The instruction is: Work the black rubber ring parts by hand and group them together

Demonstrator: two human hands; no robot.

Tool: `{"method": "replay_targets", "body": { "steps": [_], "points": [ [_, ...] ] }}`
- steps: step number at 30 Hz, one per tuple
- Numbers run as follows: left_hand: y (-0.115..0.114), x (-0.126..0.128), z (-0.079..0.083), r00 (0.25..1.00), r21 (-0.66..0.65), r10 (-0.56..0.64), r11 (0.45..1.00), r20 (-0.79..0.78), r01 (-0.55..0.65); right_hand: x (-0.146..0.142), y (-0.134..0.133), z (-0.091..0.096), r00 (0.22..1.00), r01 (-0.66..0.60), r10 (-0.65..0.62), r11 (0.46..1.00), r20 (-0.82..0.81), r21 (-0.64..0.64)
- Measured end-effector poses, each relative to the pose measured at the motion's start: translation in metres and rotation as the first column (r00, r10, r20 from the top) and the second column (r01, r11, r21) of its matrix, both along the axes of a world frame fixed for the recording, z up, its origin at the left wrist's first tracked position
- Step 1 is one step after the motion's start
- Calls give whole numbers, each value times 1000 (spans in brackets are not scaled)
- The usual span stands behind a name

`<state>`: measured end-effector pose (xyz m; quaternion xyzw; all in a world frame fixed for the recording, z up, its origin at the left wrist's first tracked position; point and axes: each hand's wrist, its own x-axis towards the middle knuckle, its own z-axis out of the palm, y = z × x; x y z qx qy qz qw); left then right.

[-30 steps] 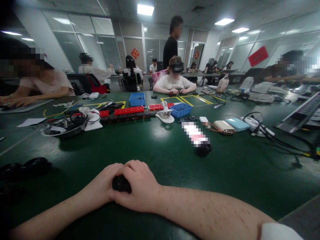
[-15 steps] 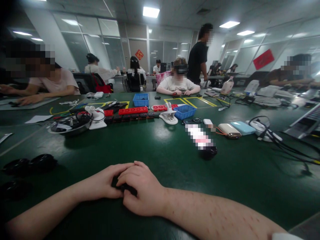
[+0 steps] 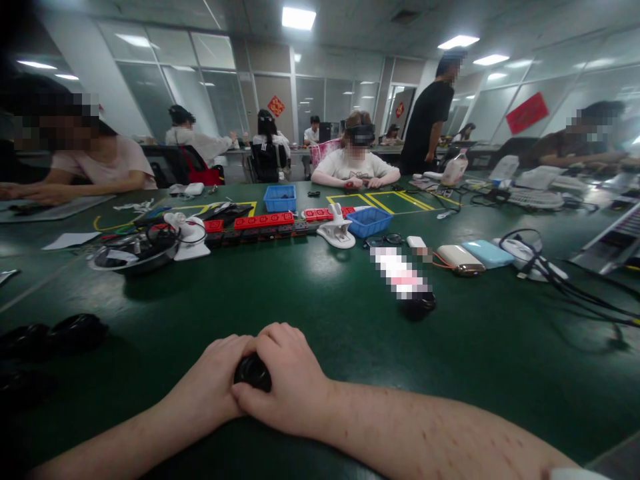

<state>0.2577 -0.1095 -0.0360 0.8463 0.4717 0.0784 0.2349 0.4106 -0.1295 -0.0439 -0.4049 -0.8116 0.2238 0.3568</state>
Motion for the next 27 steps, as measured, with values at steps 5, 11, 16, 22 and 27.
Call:
{"method": "replay_targets", "body": {
  "steps": [5,11,16,22,27],
  "points": [
    [16,-10,-2,978,-9,-186,982,100,187,0,1,-4,992,-82,89,994,-90,70],
    [33,-25,-1,917,-59,-341,931,206,359,-1,1,-1,956,-234,260,955,-133,181],
    [32,-29,-1,921,-121,-306,932,242,341,-1,2,3,953,-266,287,947,-99,181],
    [18,-21,-1,969,-17,-211,977,126,214,0,0,3,968,-221,239,958,-82,182],
    [4,-11,-3,999,36,-33,999,3,33,1,-2,0,996,-88,89,993,-10,83]
  ]
}}
